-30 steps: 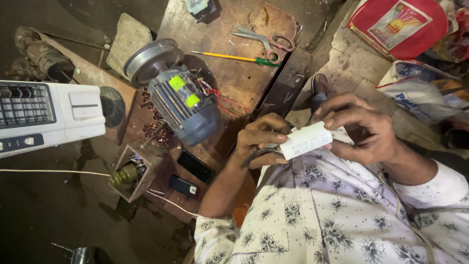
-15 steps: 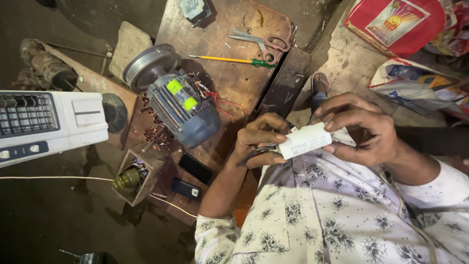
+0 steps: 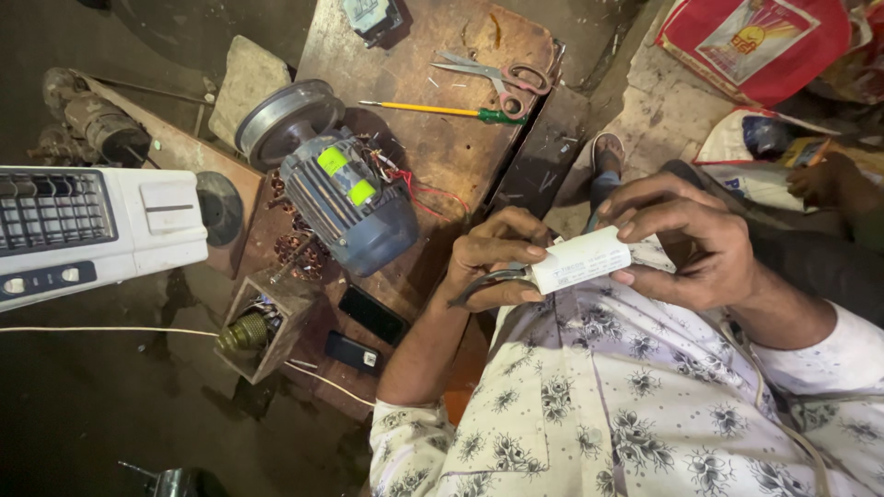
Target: The person uses scissors to cut a wire connected to an electric motor, then wraps the wire end with white tape. They then connect the taped wire to a small electrical component and place it on the motor.
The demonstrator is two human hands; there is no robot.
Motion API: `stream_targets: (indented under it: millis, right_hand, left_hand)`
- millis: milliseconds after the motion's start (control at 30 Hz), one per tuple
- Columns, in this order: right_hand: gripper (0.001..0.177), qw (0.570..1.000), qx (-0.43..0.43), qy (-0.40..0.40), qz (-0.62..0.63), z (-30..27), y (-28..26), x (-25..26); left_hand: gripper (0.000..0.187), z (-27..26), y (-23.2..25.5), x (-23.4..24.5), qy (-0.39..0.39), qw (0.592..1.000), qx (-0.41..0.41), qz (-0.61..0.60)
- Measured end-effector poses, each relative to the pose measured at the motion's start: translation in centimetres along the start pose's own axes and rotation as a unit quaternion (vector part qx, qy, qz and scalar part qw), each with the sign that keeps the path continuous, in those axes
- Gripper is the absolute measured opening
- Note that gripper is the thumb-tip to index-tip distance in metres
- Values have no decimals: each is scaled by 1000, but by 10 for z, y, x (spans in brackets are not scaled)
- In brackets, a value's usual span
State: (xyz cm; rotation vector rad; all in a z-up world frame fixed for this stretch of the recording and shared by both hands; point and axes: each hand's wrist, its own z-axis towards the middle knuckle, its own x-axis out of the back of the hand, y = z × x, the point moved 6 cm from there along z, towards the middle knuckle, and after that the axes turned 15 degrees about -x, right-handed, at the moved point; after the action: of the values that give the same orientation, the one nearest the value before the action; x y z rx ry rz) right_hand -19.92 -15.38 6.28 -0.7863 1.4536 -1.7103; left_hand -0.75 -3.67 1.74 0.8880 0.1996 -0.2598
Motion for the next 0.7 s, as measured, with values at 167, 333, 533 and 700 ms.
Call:
stream_targets:
  millis: [167,333,533,700]
  right_hand:
    - [39,1000,-5,4,-20,3,-2,1]
    - [41,1000,-14,7,-3,0,7,4]
    - [36,968,-141,78,194,-14,59,25]
    - [23,902,-227,111,351,-24,107,33]
  left_hand:
    - [46,-4,-1,1,11,1000,12,6]
    - [54,-11,-6,8,31,999,19,-2]
    - [47,-28,-26,17,227,964,24,-137]
    - [35,-42,-36,24,324,940,40,-98]
